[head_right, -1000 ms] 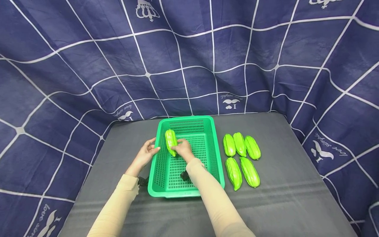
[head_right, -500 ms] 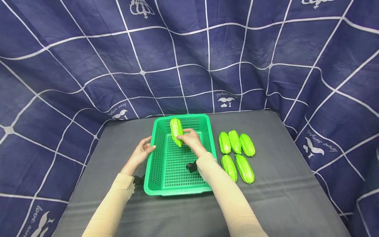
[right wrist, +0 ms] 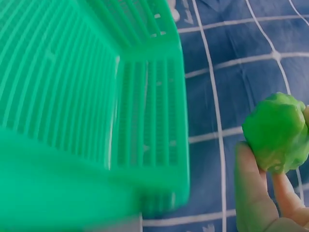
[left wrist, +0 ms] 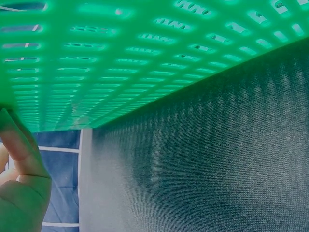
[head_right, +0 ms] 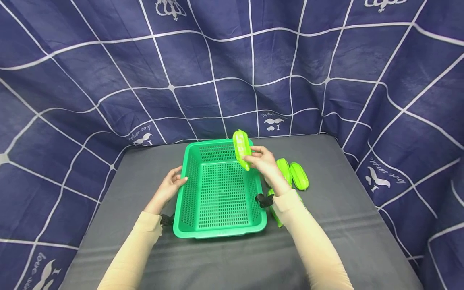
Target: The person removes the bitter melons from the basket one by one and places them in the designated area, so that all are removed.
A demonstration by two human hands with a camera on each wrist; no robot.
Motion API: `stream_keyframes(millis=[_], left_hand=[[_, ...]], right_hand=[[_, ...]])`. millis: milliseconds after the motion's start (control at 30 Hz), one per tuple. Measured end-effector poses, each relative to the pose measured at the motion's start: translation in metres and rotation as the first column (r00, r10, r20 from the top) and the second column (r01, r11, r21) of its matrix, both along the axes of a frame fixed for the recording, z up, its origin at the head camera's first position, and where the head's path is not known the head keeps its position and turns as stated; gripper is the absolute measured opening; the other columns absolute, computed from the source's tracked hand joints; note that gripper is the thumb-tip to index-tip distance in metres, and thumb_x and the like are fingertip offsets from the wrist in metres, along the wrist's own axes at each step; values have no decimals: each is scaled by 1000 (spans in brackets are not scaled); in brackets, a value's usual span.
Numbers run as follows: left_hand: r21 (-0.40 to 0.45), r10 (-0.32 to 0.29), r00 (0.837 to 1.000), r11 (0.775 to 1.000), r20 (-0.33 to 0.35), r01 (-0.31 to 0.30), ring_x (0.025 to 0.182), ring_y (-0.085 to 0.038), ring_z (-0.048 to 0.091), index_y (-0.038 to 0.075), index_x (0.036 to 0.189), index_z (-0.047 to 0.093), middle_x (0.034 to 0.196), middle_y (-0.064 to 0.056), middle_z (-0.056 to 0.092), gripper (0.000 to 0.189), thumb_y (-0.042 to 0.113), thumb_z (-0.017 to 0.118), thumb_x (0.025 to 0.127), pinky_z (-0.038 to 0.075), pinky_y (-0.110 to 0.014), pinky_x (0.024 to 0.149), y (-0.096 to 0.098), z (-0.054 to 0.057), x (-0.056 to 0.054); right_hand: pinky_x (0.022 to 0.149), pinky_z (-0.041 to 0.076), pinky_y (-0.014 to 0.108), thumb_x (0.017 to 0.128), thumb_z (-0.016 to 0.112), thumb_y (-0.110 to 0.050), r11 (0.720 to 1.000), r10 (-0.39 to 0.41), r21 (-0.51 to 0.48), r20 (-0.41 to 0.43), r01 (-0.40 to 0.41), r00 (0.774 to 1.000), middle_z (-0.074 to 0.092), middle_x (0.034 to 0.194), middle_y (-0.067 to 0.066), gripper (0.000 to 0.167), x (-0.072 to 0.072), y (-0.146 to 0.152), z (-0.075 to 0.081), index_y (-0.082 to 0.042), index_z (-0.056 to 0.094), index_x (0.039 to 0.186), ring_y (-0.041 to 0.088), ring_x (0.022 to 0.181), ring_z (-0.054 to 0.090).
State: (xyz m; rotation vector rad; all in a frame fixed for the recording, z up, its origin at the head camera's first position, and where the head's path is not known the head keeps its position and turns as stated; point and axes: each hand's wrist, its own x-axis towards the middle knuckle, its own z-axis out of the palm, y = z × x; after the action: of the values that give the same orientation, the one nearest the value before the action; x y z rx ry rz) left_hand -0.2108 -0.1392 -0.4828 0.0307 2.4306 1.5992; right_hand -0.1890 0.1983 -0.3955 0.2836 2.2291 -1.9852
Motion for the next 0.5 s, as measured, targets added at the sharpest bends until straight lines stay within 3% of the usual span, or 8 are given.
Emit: stream_keyframes(millis=[300,500], left_hand=[[3,8,1000,1000,0,-8,111,-32,56,6,156,25,127,-26,53,64,14,57,101,46,-35,89,1,3,2],[13,8,1000,1000,7,-8,113,-34,54,6,156,25,129,-27,52,64,14,57,101,45,-38,92,2,3,3]], right_hand=[[91,48,25,95,65,-25,983,-37,179,-13,39,999,46,141,24,67,32,60,-3,-2,34,150,0,91,56],[81,48,15,96,64,-31,961,-101,255,-37,107,994,46,141,25,69,58,96,-13,-1,33,151,-9,87,53]])
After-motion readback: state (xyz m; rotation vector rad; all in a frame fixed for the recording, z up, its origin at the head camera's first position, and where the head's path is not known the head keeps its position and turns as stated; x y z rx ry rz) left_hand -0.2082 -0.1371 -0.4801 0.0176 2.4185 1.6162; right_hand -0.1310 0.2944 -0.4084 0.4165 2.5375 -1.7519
